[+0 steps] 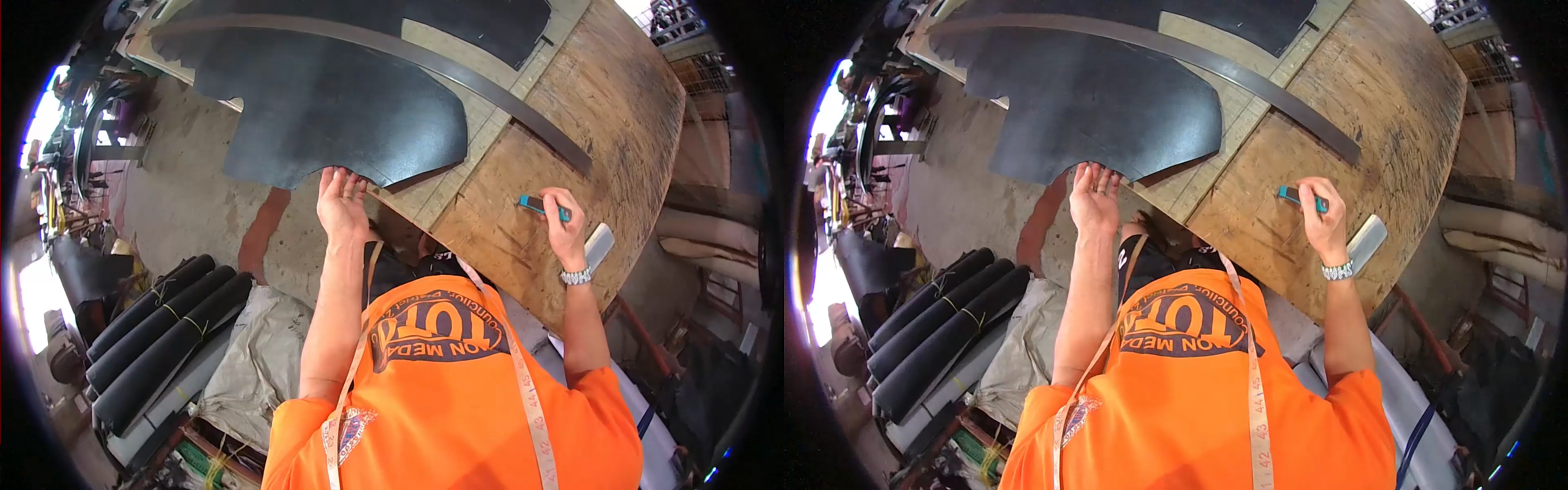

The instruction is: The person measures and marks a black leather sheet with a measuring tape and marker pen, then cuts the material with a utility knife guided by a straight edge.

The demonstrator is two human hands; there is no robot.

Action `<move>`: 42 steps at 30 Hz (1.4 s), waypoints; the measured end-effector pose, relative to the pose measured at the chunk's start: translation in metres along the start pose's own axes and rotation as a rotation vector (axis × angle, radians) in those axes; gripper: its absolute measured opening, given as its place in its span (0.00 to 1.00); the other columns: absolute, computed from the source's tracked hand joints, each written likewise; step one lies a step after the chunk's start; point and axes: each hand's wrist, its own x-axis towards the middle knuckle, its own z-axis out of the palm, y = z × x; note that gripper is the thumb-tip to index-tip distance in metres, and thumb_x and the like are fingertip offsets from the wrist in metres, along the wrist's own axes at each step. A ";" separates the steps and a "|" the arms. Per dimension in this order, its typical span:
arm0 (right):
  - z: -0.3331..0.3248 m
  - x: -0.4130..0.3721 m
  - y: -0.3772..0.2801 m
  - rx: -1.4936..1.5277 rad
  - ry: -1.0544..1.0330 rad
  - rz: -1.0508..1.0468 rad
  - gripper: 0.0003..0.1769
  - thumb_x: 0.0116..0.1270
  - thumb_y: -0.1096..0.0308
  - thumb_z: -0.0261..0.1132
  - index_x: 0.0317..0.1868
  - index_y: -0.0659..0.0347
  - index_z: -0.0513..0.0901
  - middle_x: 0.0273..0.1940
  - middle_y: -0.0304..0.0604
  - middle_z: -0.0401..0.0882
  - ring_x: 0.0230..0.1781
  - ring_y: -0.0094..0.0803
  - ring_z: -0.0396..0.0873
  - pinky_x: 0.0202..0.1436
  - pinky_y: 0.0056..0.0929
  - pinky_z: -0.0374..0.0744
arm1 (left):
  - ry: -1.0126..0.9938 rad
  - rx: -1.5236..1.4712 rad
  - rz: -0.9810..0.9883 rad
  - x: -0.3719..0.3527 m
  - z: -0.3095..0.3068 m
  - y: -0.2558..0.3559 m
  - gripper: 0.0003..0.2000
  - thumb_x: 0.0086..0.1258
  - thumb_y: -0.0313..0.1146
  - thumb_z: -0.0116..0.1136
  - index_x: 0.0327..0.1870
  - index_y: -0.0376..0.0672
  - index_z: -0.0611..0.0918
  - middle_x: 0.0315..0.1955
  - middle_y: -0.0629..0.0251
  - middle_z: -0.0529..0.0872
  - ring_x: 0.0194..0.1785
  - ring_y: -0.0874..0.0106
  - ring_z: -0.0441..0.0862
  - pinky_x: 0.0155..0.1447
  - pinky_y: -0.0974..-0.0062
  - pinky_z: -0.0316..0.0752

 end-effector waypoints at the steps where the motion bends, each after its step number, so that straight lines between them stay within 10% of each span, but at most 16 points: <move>1: -0.005 0.001 0.009 -0.079 -0.016 -0.041 0.19 0.81 0.58 0.60 0.45 0.68 0.86 0.38 0.45 0.84 0.29 0.31 0.81 0.36 0.30 0.77 | -0.022 -0.069 -0.033 0.001 0.002 0.001 0.16 0.80 0.32 0.55 0.65 0.38 0.74 0.52 0.62 0.80 0.58 0.60 0.77 0.66 0.56 0.72; 9: -0.037 0.021 0.017 -0.197 -0.320 0.329 0.19 0.77 0.58 0.62 0.39 0.69 0.84 0.32 0.49 0.83 0.31 0.40 0.79 0.38 0.35 0.75 | -0.154 0.264 -0.186 -0.015 -0.004 -0.028 0.11 0.83 0.33 0.53 0.49 0.31 0.79 0.41 0.52 0.87 0.44 0.58 0.90 0.44 0.68 0.86; 13: -0.036 0.037 0.013 -0.167 -0.343 -0.064 0.15 0.75 0.64 0.63 0.40 0.71 0.84 0.33 0.53 0.83 0.32 0.46 0.81 0.38 0.37 0.77 | -0.115 0.345 -0.190 -0.027 0.000 -0.034 0.14 0.83 0.38 0.55 0.48 0.31 0.80 0.39 0.52 0.90 0.39 0.65 0.91 0.41 0.70 0.86; 22: -0.039 0.041 -0.015 -0.251 -0.573 0.039 0.14 0.77 0.65 0.61 0.39 0.70 0.84 0.33 0.53 0.83 0.28 0.48 0.79 0.35 0.38 0.75 | -0.156 0.681 -0.178 -0.023 -0.004 -0.034 0.19 0.84 0.43 0.53 0.47 0.31 0.81 0.33 0.57 0.89 0.28 0.71 0.88 0.25 0.80 0.76; 27: 0.000 0.035 -0.072 -0.009 -0.536 -0.131 0.16 0.79 0.67 0.56 0.42 0.73 0.85 0.34 0.46 0.85 0.32 0.30 0.82 0.39 0.28 0.78 | -0.152 0.693 -0.189 -0.023 -0.003 -0.031 0.18 0.84 0.43 0.52 0.47 0.31 0.81 0.32 0.58 0.88 0.27 0.72 0.87 0.23 0.81 0.73; 39: 0.076 0.028 -0.056 0.013 -0.583 -0.188 0.15 0.80 0.63 0.59 0.48 0.68 0.85 0.35 0.45 0.85 0.32 0.29 0.81 0.38 0.30 0.78 | -0.168 0.687 -0.157 -0.021 -0.006 -0.033 0.18 0.84 0.43 0.53 0.47 0.32 0.81 0.30 0.62 0.87 0.26 0.76 0.86 0.23 0.82 0.71; 42: 0.091 0.028 -0.061 0.051 -0.521 -0.173 0.13 0.76 0.64 0.65 0.50 0.66 0.84 0.36 0.52 0.85 0.32 0.46 0.82 0.37 0.35 0.78 | -0.169 0.679 -0.136 -0.022 -0.003 -0.034 0.19 0.84 0.43 0.53 0.48 0.30 0.82 0.30 0.60 0.87 0.25 0.75 0.85 0.23 0.81 0.72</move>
